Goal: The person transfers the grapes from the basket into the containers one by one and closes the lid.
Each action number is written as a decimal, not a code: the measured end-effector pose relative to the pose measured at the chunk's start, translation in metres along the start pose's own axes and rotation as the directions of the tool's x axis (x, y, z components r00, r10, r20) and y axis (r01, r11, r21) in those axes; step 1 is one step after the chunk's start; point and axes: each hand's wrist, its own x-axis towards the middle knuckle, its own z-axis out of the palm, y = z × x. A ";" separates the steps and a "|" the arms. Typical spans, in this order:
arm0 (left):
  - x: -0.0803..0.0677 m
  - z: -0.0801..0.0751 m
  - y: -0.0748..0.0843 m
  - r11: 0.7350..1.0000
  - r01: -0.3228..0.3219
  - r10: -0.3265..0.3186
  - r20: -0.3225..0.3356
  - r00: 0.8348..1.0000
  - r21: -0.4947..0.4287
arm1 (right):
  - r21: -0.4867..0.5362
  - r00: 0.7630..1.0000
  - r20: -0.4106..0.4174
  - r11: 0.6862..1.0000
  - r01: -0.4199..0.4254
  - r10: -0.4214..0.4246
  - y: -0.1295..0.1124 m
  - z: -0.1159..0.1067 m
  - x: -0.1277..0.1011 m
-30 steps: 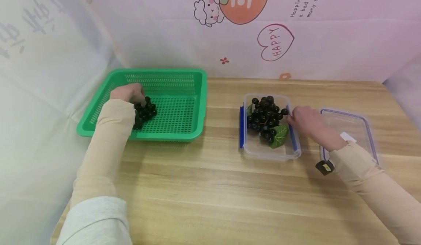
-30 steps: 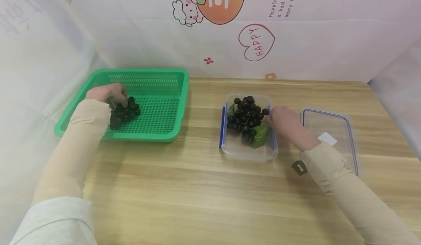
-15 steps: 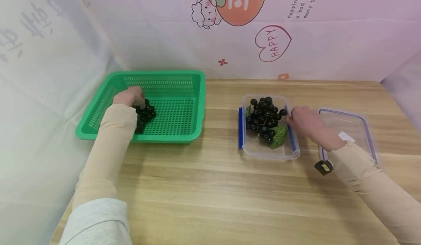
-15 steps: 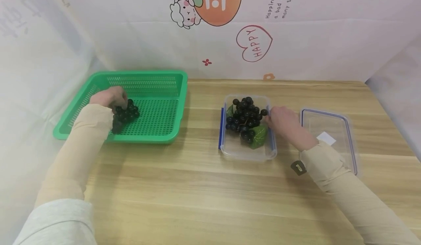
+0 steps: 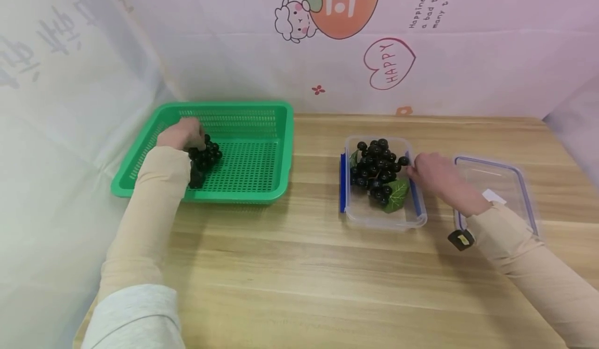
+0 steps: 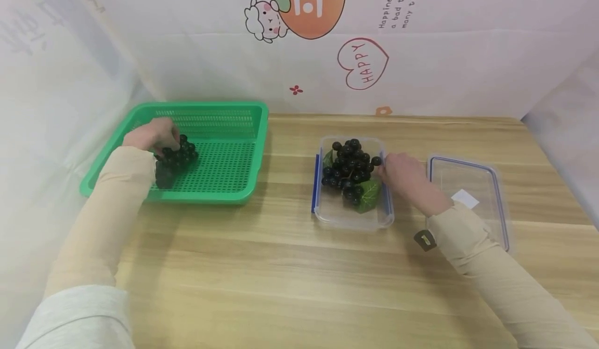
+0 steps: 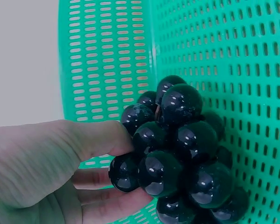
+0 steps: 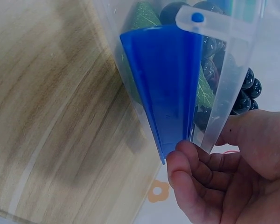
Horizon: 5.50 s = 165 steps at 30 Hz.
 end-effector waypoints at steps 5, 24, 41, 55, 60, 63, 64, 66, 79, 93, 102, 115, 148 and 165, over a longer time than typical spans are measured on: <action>-0.004 -0.005 0.001 0.999 -0.017 0.017 -0.003 1.000 -0.033 | -0.003 1.000 -0.014 1.000 0.011 -0.011 0.001 0.000 -0.001; -0.016 -0.023 0.021 0.996 -0.087 0.087 -0.006 0.996 -0.009 | -0.038 0.998 -0.034 0.998 0.044 -0.045 0.002 0.001 0.000; -0.023 -0.029 0.055 0.986 -0.164 0.165 -0.036 0.986 0.024 | -0.046 0.997 -0.052 0.998 0.053 -0.055 0.004 0.003 -0.002; -0.029 -0.031 0.069 0.978 -0.203 0.205 -0.042 0.978 0.056 | -0.029 0.997 -0.059 0.999 0.046 -0.048 0.005 0.004 -0.001; -0.033 -0.032 0.076 0.975 -0.217 0.220 -0.054 0.974 0.055 | -0.033 0.997 -0.058 0.999 0.041 -0.043 0.005 0.003 -0.001; -0.034 -0.033 0.079 0.973 -0.222 0.225 -0.057 0.973 0.057 | -0.037 0.997 -0.058 0.998 0.042 -0.044 0.005 0.003 -0.001; -0.034 -0.033 0.080 0.973 -0.223 0.227 -0.056 0.972 0.060 | -0.037 0.997 -0.056 0.998 0.042 -0.044 0.005 0.003 -0.001; -0.035 -0.033 0.082 0.972 -0.228 0.232 -0.056 0.971 0.063 | -0.041 0.998 -0.053 0.998 0.040 -0.042 0.005 0.002 -0.001; -0.037 -0.033 0.095 0.960 -0.267 0.273 -0.073 0.959 0.087 | -0.026 0.998 -0.053 0.999 0.032 -0.034 0.004 0.004 -0.003; -0.039 -0.038 0.109 0.946 -0.299 0.310 -0.084 0.947 0.123 | 0.000 0.999 -0.038 1.000 0.025 -0.024 0.003 0.002 -0.005; -0.042 -0.042 0.119 0.932 -0.331 0.347 -0.094 0.933 0.150 | -0.008 0.999 -0.042 1.000 0.030 -0.030 0.004 0.003 -0.004; -0.045 -0.043 0.136 0.921 -0.357 0.374 -0.098 0.922 0.157 | -0.004 0.999 -0.045 1.000 0.023 -0.023 0.006 0.004 -0.004; -0.062 -0.049 0.197 0.882 -0.445 0.468 -0.182 0.865 0.152 | -0.006 0.997 -0.070 1.000 0.027 -0.027 0.006 0.005 -0.005; -0.063 -0.044 0.221 0.848 -0.500 0.528 -0.194 0.826 0.177 | -0.022 0.996 -0.082 0.999 0.027 -0.029 0.006 0.005 -0.005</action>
